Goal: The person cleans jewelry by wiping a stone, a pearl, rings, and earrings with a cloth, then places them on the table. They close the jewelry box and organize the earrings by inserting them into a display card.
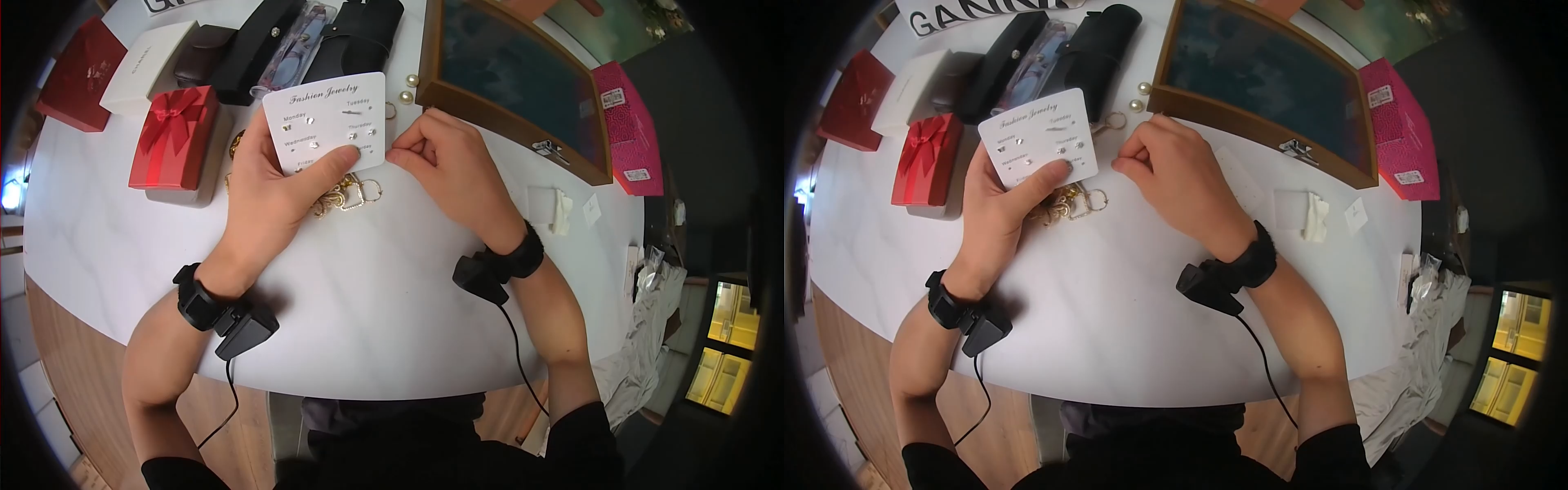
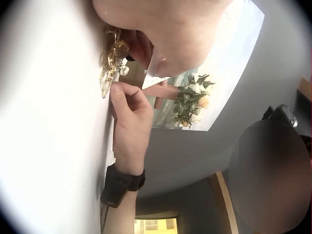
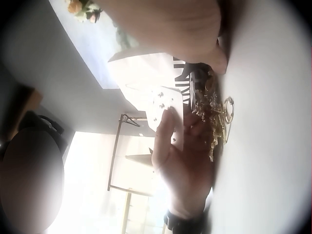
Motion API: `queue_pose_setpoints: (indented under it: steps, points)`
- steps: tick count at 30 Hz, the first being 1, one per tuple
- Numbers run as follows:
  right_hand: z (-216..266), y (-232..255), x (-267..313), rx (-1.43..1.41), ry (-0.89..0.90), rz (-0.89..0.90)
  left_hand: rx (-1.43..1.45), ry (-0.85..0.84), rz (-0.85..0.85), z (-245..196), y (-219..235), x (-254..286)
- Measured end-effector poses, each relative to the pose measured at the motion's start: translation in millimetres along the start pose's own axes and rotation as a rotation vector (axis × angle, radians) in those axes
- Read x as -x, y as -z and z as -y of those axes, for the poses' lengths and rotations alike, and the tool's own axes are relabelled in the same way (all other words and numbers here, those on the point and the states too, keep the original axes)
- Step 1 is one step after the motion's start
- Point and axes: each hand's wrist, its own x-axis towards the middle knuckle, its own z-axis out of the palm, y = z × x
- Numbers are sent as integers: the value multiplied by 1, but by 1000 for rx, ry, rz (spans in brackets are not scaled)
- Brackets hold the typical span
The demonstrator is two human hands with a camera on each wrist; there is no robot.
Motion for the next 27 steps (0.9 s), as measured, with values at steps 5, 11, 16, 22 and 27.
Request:
queue_pose_setpoints:
  steps: [5, 11, 16, 22, 27]
  points:
    - [0, -2, 0, 41, -10, -11, -5, 13, 1, 2, 0, 1]
    - [-2, -7, 2, 25, 27, -41, 0, 7, -1, 0, 0, 1]
    - [0, 9, -4, -26, -34, 40, 8, -2, -39, 2, 2, 0]
    - [-2, 9, -2, 43, 150, 65, 19, -7, -30, 3, 1, 0]
    - [-17, 7, -5, 37, 359, 54, 22, -7, -22, 3, 0, 0]
